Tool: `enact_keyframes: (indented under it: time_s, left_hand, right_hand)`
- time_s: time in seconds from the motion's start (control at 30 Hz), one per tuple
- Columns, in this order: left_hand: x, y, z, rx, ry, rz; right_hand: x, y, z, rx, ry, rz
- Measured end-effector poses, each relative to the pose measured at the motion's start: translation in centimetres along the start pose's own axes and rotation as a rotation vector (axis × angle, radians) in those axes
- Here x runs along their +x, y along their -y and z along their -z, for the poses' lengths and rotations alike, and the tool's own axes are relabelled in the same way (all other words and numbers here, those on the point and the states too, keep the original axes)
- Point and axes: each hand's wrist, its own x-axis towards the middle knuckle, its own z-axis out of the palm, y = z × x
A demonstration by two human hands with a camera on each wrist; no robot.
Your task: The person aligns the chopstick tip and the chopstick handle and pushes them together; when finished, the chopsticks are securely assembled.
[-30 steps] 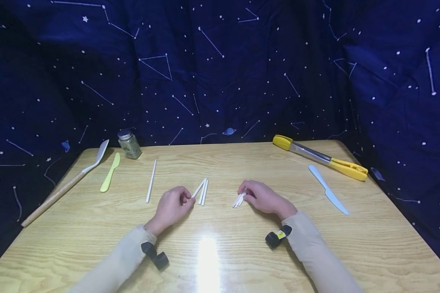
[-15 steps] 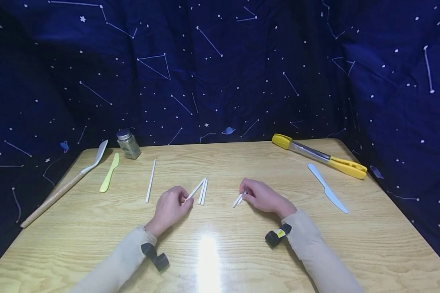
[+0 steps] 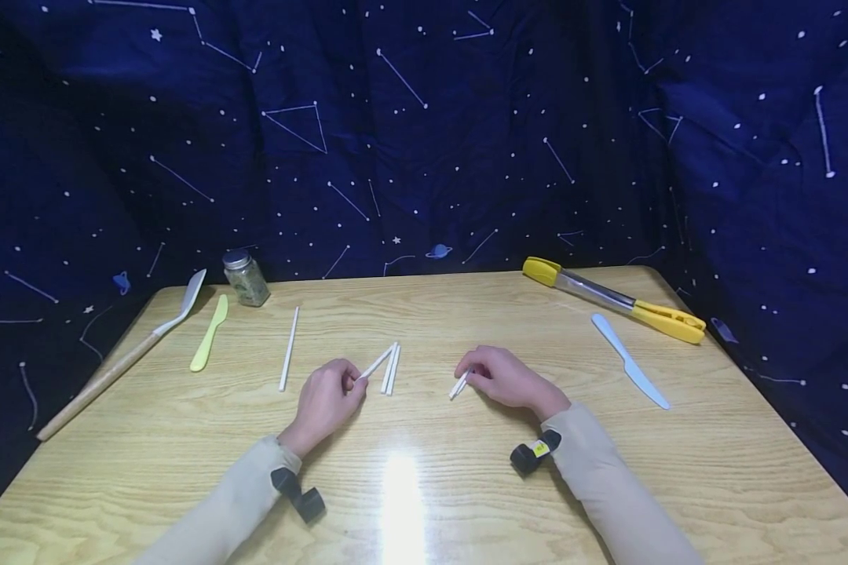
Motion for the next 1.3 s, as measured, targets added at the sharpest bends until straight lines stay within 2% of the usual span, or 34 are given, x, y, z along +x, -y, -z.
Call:
enact_keyframes:
  time_s: [0.37,0.63,0.87,1.03,1.3]
  left_hand:
    - [0.0,0.05,-0.17,-0.042,-0.065,0.085]
    - [0.02,0.04,-0.05,-0.056,-0.101,0.108]
    - [0.0,0.0,-0.04,-0.088,-0.1,0.076]
    - [0.01,0.03,-0.08,-0.123,-0.086,0.045]
    - [-0.03,-0.11,-0.18,-0.203,-0.1,-0.012]
  right_hand:
    - [0.12,0.03,-0.16,0.005,-0.029,0.015]
    - [0.2,0.23,-0.16,0.008,-0.065,0.016]
    - [0.07,0.52,-0.1,-0.008,-0.141,0.005]
    - [0.08,0.67,-0.06,-0.034,-0.233,0.019]
    - [0.33,0.66,-0.1,-0.044,-0.345,0.093]
